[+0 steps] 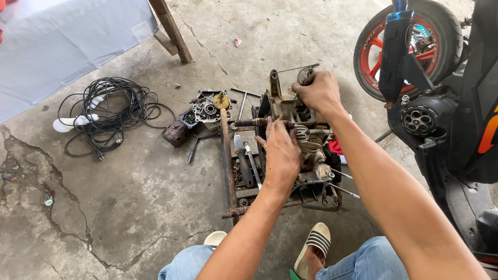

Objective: Repairing a motorcycle engine by cleaning the block and adjusting internal components using a small tool

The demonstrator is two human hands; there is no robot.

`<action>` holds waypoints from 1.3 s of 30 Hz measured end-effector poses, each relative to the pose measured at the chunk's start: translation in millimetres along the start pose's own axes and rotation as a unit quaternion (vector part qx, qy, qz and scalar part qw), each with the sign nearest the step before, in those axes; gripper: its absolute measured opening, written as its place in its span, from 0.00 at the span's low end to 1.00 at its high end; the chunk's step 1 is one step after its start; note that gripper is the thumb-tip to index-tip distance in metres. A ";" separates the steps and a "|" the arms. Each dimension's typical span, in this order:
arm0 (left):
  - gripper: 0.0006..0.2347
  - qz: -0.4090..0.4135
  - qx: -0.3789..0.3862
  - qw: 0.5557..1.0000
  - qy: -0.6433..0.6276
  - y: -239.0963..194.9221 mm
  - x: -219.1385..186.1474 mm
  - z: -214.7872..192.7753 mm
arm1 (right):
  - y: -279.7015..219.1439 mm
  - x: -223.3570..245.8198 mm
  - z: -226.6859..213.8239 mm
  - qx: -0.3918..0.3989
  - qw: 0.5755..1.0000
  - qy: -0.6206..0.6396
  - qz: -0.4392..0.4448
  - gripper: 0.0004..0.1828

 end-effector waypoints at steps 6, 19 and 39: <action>0.15 0.036 -0.043 0.994 -0.093 1.2 18.0 12.7 | -29.2 17.7 -31.2 0.026 0.989 0.148 0.005 0.27; 0.12 0.021 -0.013 0.999 -0.040 3.6 8.9 8.1 | -5.8 29.8 -86.3 0.072 0.929 -0.156 -0.328 0.25; 0.11 0.009 -0.004 0.998 -0.057 -3.0 0.0 -8.3 | -68.6 -30.1 -117.8 0.031 0.970 -0.101 -0.219 0.17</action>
Point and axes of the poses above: each hand's wrist, its own y-axis towards the middle knuckle, its own z-axis out of the palm, x = y × z, the point moved 1 cm from there along y, towards the middle knuckle, and after that the axes turned 5 degrees about -x, right-handed, at the moved point
